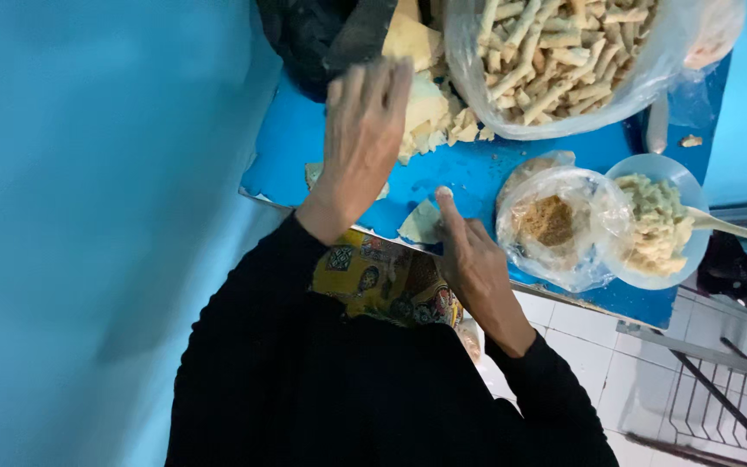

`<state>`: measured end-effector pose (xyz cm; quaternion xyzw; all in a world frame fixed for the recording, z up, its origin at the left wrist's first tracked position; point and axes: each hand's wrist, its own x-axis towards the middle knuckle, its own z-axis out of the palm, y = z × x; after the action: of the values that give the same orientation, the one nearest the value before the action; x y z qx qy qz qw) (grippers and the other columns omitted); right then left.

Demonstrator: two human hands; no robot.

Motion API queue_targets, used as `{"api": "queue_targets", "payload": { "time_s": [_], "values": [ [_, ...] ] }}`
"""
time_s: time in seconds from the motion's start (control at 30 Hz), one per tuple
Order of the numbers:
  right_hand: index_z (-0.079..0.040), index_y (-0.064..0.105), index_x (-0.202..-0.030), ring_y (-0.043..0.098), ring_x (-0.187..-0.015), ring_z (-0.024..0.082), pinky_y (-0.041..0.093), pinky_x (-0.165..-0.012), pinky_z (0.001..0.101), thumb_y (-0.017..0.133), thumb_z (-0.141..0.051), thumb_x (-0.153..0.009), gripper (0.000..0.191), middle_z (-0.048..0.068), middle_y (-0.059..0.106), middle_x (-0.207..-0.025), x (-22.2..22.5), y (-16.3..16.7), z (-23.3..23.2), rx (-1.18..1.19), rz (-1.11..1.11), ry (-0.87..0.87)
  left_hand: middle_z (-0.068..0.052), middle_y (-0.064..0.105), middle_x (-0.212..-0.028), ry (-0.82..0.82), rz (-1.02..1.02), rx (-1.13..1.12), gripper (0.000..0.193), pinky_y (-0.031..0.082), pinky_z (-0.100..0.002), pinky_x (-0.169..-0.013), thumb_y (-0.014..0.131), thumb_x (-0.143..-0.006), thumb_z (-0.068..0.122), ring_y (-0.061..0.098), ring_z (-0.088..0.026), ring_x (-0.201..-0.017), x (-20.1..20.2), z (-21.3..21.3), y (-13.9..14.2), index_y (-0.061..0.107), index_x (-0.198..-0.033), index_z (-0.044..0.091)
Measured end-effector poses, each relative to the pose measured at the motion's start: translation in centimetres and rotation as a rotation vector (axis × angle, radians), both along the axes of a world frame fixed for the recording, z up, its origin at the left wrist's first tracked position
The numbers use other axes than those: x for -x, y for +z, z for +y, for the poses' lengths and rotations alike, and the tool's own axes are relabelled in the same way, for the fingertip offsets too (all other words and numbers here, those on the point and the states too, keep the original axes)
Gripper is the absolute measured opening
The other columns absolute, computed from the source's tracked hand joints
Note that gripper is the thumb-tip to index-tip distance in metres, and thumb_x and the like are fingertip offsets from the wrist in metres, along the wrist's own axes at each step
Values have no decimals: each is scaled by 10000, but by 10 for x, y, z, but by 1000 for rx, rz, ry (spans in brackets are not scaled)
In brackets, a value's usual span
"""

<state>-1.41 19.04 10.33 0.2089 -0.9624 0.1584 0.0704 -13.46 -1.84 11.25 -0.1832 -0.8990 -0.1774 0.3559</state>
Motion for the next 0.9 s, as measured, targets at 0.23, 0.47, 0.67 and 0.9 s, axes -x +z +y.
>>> {"api": "queue_targets", "payload": {
  "time_s": [0.23, 0.47, 0.67, 0.9],
  "values": [
    [-53, 500, -1405, 755, -1024, 296, 609, -837, 389, 638, 88, -983, 465, 187, 726, -1158, -20, 39, 43, 313, 67, -169, -77, 603, -1028, -124, -275, -20, 174, 427, -411, -859, 692, -1009, 195, 559, -255, -996, -75, 9, -17, 646, -1119, 68],
    [-10, 541, -1263, 694, -958, 453, 548, -755, 495, 676, -5, -958, 334, 262, 709, -1065, 0, 61, 86, 29, -29, -295, -119, 608, -984, -144, -408, -84, 285, 439, -470, -886, 704, -921, 299, 578, -310, -999, -116, 25, -51, 637, -1005, 35],
    [-17, 546, -1259, 684, -898, 474, 532, -723, 519, 731, -55, -861, 440, 263, 710, -987, 9, 56, 78, -95, -28, -278, -125, 614, -893, -185, -516, -143, 179, 457, -481, -848, 686, -1024, 205, 599, -312, -893, -115, 28, -60, 608, -1058, 47],
    [-46, 513, -1308, 724, -907, 404, 559, -762, 484, 702, -38, -887, 462, 202, 739, -1016, 11, 55, 73, 21, -154, -322, -149, 662, -918, -283, -644, -397, 251, 512, -480, -809, 672, -999, 162, 659, -323, -862, -119, 22, -57, 559, -1165, 10]
  ]
}}
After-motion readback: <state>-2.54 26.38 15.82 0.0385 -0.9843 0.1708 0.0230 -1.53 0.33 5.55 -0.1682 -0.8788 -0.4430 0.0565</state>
